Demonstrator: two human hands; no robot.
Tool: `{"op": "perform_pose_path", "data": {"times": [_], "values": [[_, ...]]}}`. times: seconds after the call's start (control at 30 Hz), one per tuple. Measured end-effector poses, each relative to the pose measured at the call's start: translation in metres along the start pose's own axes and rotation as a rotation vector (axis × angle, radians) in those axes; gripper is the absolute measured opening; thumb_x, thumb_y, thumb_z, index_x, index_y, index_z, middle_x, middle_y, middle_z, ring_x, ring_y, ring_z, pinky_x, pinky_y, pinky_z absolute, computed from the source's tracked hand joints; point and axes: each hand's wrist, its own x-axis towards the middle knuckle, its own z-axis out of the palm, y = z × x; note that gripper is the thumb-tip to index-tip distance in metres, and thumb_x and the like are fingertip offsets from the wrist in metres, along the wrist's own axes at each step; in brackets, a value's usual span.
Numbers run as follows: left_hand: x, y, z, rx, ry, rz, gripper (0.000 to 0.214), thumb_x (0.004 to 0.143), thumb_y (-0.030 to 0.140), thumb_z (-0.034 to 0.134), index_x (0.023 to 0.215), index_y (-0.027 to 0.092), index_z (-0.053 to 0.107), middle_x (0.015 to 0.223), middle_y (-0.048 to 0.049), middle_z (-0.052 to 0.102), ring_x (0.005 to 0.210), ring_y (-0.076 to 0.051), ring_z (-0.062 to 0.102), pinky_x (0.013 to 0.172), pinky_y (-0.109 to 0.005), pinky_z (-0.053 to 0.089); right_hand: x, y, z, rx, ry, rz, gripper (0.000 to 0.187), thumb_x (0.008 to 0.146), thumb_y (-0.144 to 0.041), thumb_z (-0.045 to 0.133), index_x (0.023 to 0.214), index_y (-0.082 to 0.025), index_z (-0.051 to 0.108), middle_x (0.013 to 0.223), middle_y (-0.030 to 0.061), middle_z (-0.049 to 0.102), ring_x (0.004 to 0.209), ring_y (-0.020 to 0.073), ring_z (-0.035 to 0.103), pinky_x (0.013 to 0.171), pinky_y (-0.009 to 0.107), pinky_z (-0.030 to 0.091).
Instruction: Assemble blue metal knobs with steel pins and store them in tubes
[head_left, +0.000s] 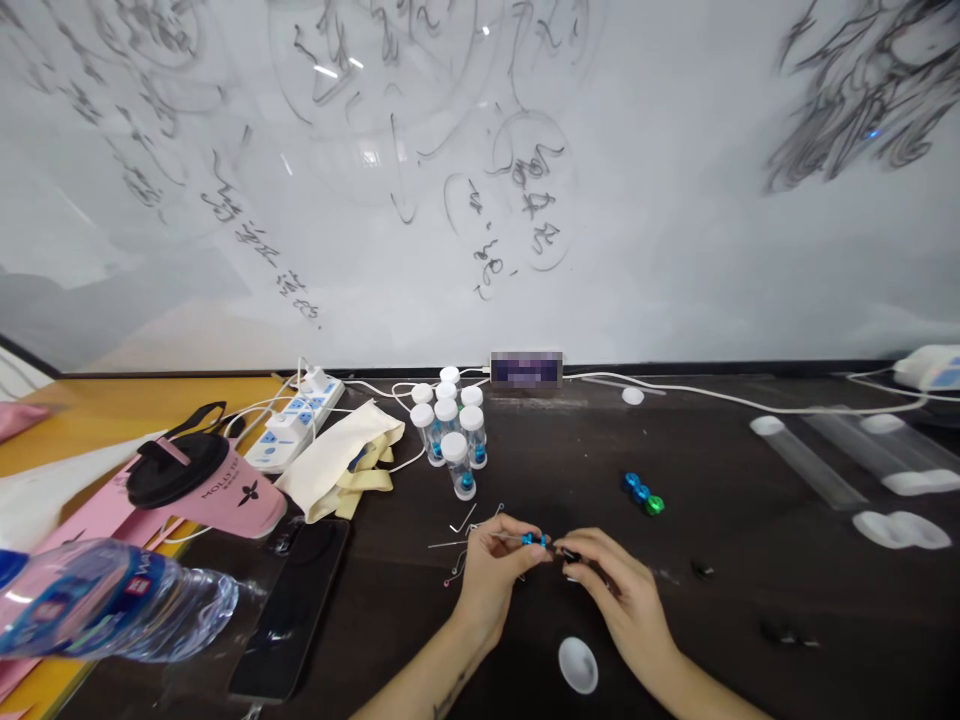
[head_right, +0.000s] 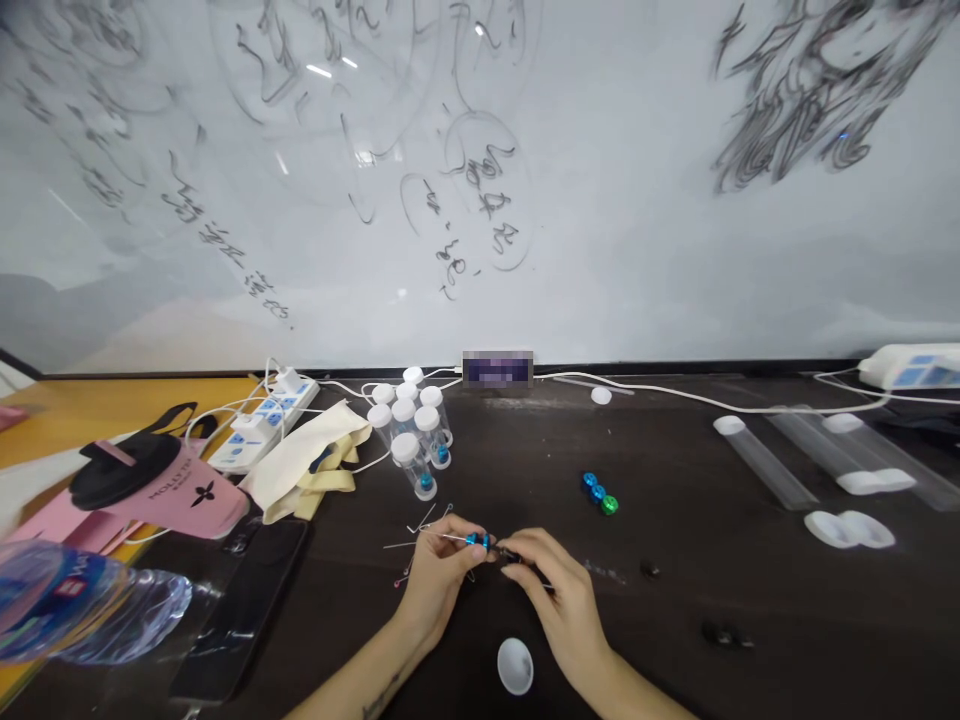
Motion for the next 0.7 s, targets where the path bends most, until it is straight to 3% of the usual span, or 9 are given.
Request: {"op": "perform_pose_path", "data": {"times": [0.13, 0.23, 0.33, 0.5, 0.7], "values": [[0.0001, 0.0003, 0.0002, -0.014, -0.001, -0.021, 0.019, 0.063, 0.011, 0.082, 0.079, 0.014, 0.072, 0.077, -0.0041, 0.075, 0.070, -0.014, 0.069, 0.074, -0.026, 0.052, -0.0022, 0.0018, 0.0003, -0.023, 0.035, 0.031, 0.027, 0.093, -0.021, 0.054, 0.117, -0.028, 0.064, 0.098, 0.0028, 0.069, 0.084, 0.0167, 0.067, 0.073, 0.024, 0.054], [-0.0012, 0.0007, 0.0008, 0.000, 0.001, -0.030, 0.020, 0.063, 0.011, 0.083, 0.079, 0.014, 0.072, 0.079, -0.0049, 0.075, 0.069, -0.014, 0.068, 0.073, -0.025, 0.052, -0.0039, 0.0043, 0.0023, 0.022, 0.108, 0.091, 0.020, 0.088, -0.022, 0.063, 0.107, -0.025, 0.064, 0.085, 0.0007, 0.069, 0.071, 0.0157, 0.066, 0.065, 0.023, 0.054], [-0.0016, 0.0013, 0.0018, 0.014, -0.012, -0.025, 0.020, 0.063, 0.010, 0.083, 0.079, 0.014, 0.073, 0.079, -0.0049, 0.075, 0.070, -0.014, 0.068, 0.073, -0.025, 0.051, -0.0028, 0.0028, 0.0026, 0.025, 0.092, 0.047, 0.007, 0.088, -0.021, 0.063, 0.093, -0.024, 0.067, 0.089, 0.0026, 0.068, 0.078, 0.0175, 0.066, 0.069, 0.025, 0.054], [-0.0006, 0.0012, 0.0030, 0.014, -0.025, -0.020, 0.019, 0.063, 0.010, 0.082, 0.079, 0.015, 0.073, 0.079, -0.0044, 0.075, 0.072, -0.015, 0.068, 0.074, -0.026, 0.052, -0.0002, -0.0024, 0.0008, 0.006, 0.071, -0.039, 0.017, 0.090, -0.016, 0.059, 0.097, -0.026, 0.071, 0.099, 0.0042, 0.067, 0.089, 0.0186, 0.066, 0.075, 0.025, 0.054], [-0.0022, 0.0000, 0.0019, 0.031, -0.039, -0.014, 0.020, 0.063, 0.011, 0.083, 0.079, 0.015, 0.073, 0.078, -0.0040, 0.075, 0.072, -0.015, 0.068, 0.074, -0.025, 0.051, -0.0012, -0.0013, 0.0032, 0.061, 0.081, 0.041, 0.011, 0.087, -0.019, 0.064, 0.096, -0.023, 0.068, 0.092, 0.0043, 0.067, 0.074, 0.0169, 0.067, 0.063, 0.024, 0.056]]}}
